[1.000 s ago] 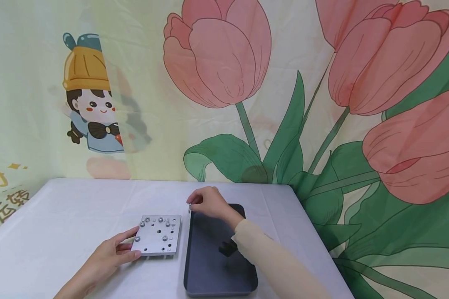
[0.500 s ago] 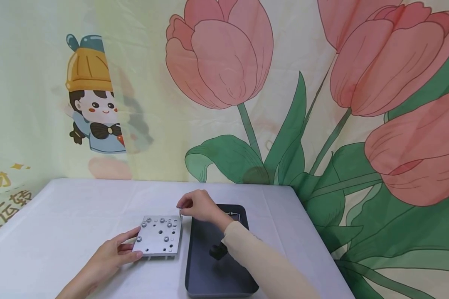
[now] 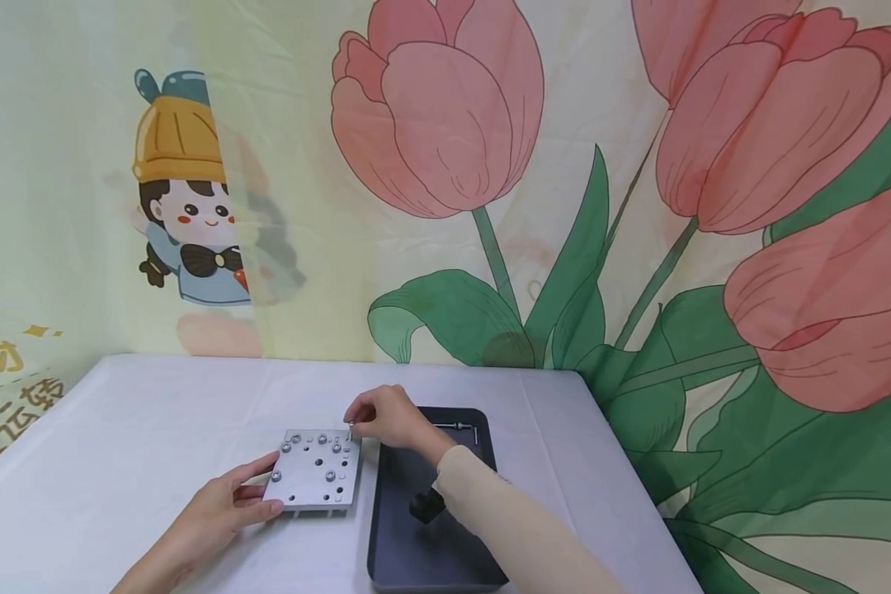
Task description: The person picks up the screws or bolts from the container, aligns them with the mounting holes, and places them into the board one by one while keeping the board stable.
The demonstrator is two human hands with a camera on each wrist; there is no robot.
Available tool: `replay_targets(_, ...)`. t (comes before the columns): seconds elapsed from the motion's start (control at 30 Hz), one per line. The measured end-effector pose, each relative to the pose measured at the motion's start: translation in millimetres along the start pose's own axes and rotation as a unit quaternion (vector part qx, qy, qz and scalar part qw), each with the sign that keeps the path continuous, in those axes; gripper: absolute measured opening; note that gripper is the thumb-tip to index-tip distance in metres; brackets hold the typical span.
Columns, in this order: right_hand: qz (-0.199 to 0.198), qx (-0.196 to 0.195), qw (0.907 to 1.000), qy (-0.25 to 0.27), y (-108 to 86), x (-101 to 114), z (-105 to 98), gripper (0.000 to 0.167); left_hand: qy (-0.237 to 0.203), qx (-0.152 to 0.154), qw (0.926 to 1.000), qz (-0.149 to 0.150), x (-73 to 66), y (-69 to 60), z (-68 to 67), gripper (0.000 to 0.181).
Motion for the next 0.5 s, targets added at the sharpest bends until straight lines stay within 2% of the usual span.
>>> replay_targets(0.5,0.006,0.008,0.9999,-0.011,1.9,-2.8,11.1,0.012,0.004,0.005,1.0,-0.004,0.0,-0.1,-0.4,0.091)
Point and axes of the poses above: each hand's wrist, its own y-axis towards the middle knuckle, its own z-axis out of the palm, x = y × z, the point moved 6 cm from there along y, towards the middle knuckle, and after that the axes turned 5 degrees about -z, right-handed, at the moved point
